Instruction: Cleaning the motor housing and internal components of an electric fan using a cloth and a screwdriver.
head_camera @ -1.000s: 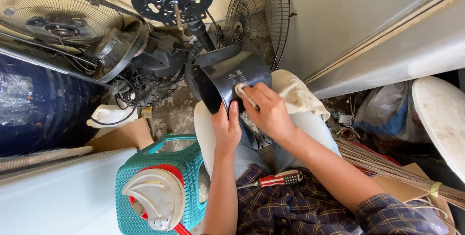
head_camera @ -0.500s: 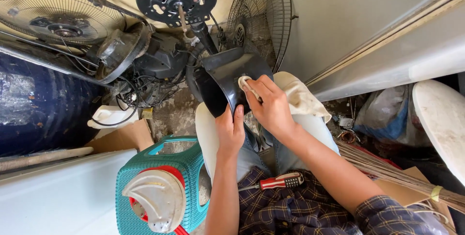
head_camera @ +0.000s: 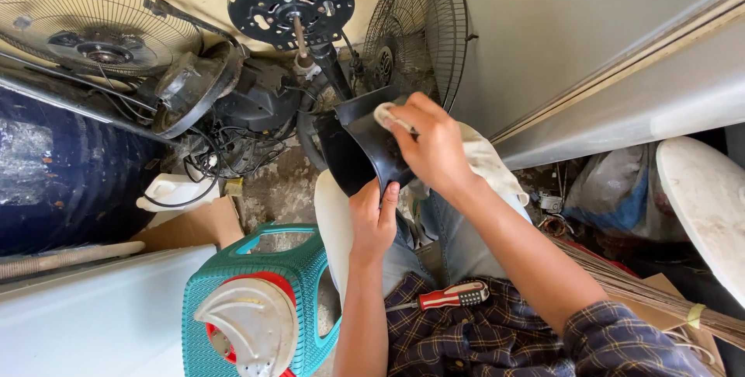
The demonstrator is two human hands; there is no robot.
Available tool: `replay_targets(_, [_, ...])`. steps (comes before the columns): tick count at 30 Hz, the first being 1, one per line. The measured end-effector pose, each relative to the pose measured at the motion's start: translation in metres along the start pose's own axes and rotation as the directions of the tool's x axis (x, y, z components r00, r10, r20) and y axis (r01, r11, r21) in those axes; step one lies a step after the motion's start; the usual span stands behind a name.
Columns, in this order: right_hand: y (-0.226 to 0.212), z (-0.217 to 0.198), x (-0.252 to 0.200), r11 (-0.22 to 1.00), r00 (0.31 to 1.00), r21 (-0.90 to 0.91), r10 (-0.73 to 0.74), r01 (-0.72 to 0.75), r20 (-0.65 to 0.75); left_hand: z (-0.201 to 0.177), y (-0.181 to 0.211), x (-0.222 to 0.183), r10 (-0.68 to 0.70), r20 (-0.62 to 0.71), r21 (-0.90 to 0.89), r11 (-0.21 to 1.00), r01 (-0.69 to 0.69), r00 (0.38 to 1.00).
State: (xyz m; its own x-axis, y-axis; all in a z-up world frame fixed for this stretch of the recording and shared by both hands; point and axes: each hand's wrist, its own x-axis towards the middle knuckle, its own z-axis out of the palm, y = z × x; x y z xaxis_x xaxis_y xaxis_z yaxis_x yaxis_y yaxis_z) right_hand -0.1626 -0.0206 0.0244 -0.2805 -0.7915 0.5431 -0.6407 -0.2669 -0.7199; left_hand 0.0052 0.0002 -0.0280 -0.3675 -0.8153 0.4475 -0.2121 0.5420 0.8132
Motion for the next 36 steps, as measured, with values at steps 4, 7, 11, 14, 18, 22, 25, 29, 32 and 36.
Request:
replay_targets(4, [-0.019, 0.011, 0.000, 0.994, 0.994, 0.113, -0.012, 0.000, 0.105, -0.004, 0.010, 0.008, -0.040, -0.002, 0.004, 0.999, 0.040, 0.999])
replay_targets(7, [-0.001, 0.003, 0.001, 0.999, 0.997, 0.016, 0.036, -0.038, 0.067, -0.004, 0.014, 0.011, 0.005, -0.024, -0.018, 1.000, -0.006, 1.000])
replay_targets(11, [0.032, -0.002, -0.008, 0.981, 0.985, -0.088, 0.170, -0.172, -0.028, -0.004, 0.015, 0.014, -0.004, -0.031, 0.002, 1.000, 0.004, 1.000])
replay_targets(14, [-0.002, -0.003, -0.014, 0.988, 0.988, 0.045, 0.148, -0.151, 0.050, -0.001, 0.013, 0.017, -0.001, -0.013, 0.018, 1.000, 0.002, 1.000])
replay_targets(18, [-0.019, -0.007, -0.024, 0.967, 0.991, 0.230, 0.089, -0.110, 0.102, 0.004, 0.002, 0.012, -0.016, -0.015, 0.034, 0.999, 0.017, 1.000])
replay_targets(22, [0.040, -0.010, -0.028, 0.992, 0.995, 0.088, 0.088, -0.092, 0.049, -0.003, 0.022, 0.022, -0.023, -0.081, 0.040, 0.999, 0.026, 0.996])
replay_targets(25, [0.067, -0.016, -0.016, 0.963, 0.965, -0.072, 0.260, -0.258, 0.016, 0.003, 0.012, 0.017, -0.018, -0.076, 0.042, 0.999, 0.021, 0.997])
replay_targets(29, [0.001, -0.011, -0.002, 0.986, 0.982, -0.001, 0.165, -0.165, 0.090, 0.005, 0.013, 0.018, -0.014, -0.062, 0.011, 1.000, 0.015, 0.998])
replay_targets(32, [-0.019, -0.003, -0.007, 0.991, 0.987, 0.075, 0.100, -0.110, 0.124, 0.006, 0.009, 0.016, -0.014, -0.061, -0.003, 1.000, 0.014, 0.998])
replay_targets(36, [0.029, 0.001, -0.008, 0.947, 0.975, -0.244, 0.220, -0.208, 0.020, 0.001, 0.007, 0.015, -0.015, -0.055, 0.047, 0.999, 0.017, 0.998])
